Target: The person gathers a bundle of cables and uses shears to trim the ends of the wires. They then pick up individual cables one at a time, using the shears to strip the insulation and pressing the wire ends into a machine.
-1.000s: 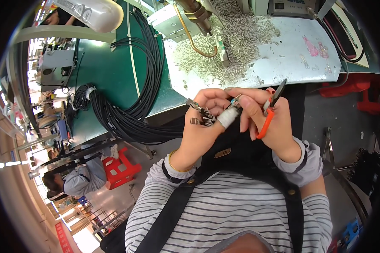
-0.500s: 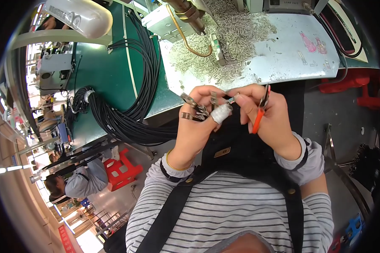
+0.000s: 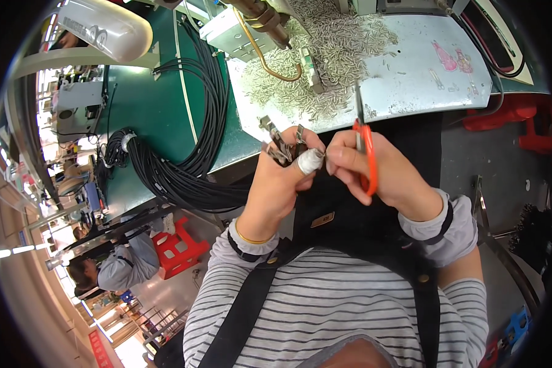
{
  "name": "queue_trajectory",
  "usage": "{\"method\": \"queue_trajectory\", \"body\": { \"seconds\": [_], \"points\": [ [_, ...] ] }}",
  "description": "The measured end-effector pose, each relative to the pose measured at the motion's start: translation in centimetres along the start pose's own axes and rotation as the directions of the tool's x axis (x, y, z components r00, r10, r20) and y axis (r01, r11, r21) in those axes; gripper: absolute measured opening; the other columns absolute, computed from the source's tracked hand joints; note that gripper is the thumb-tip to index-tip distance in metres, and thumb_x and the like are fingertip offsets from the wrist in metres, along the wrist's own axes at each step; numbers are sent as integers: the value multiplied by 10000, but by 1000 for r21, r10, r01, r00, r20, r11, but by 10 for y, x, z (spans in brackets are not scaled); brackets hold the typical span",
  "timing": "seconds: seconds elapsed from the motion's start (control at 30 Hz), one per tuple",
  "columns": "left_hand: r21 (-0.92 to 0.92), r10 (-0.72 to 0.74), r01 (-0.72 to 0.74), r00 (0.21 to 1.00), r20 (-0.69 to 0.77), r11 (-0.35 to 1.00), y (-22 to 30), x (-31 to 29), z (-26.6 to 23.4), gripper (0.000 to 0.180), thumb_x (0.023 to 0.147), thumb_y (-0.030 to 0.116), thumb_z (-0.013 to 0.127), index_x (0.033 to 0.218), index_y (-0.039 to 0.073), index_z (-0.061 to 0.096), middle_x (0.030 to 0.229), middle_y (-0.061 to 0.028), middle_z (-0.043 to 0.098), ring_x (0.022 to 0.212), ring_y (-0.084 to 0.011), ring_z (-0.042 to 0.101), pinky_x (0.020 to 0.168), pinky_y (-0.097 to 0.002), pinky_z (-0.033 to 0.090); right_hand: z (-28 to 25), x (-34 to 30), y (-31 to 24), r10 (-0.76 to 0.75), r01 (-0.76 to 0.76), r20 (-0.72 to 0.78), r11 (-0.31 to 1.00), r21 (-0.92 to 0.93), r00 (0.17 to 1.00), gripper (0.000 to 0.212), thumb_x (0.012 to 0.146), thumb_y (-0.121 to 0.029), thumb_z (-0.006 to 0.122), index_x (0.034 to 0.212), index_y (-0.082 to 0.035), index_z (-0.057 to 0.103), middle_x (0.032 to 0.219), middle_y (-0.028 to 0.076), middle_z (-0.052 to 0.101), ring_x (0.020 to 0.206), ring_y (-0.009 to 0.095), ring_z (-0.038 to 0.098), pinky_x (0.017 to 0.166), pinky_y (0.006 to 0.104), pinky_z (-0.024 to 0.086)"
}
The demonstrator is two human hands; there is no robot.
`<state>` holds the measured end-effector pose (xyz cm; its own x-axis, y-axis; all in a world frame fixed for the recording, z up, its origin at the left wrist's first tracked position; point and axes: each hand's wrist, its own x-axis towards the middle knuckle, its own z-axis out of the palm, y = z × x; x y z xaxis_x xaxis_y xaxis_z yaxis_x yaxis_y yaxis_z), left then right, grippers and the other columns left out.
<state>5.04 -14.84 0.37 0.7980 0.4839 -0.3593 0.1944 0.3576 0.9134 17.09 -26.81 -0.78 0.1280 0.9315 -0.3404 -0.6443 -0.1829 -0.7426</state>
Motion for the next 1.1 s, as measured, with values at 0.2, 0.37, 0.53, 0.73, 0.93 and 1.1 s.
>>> {"method": "queue_trajectory", "body": {
  "seconds": [0.2,0.37,0.53,0.73,0.93,1.1],
  "points": [
    [-415,-202,348,913,355,841,4,4,-13,184,775,-6,557,929,43,469,786,-36,535,517,-38,402,448,-140,257,-12,5,10,-691,252,485,-417,-873,536,124,743,-215,579,734,-94,556,531,1,431,399,127,424,371,232,293],
    [-200,-52,67,996,79,977,8,-3,-1,326,760,-59,538,1022,48,377,779,-38,523,603,-42,458,470,-143,285,-14,9,8,-781,341,368,-211,-916,505,186,649,-151,597,832,-116,597,559,-27,431,440,113,441,401,231,293],
    [31,208,-207,978,-30,978,0,-4,3,404,732,-121,522,1038,48,319,784,-37,517,666,-41,475,513,-146,323,0,-3,-3,-642,190,510,-501,-844,573,209,667,-236,606,856,-149,591,544,-22,398,417,111,428,386,225,321],
    [241,435,-425,900,13,872,-6,-6,3,417,709,-135,527,1018,39,308,792,-32,511,666,-35,464,582,-153,371,-3,-2,1,-737,311,389,-251,-917,552,168,715,-67,615,882,-74,599,660,35,561,474,131,503,419,238,369],
    [124,457,-456,889,24,881,-9,-6,2,391,702,-132,527,1021,14,354,804,-45,517,678,-45,484,607,-157,392,4,-2,0,-246,202,-218,958,-206,944,161,721,30,603,872,-14,571,703,87,585,535,136,559,462,221,420],
    [251,398,-396,916,47,883,-3,-6,5,309,702,-110,563,978,-13,465,805,-45,528,685,-54,498,615,-157,394,10,0,17,-456,373,-270,875,-308,848,128,754,20,587,876,8,551,698,91,593,549,135,566,472,217,436]
  ]
}}
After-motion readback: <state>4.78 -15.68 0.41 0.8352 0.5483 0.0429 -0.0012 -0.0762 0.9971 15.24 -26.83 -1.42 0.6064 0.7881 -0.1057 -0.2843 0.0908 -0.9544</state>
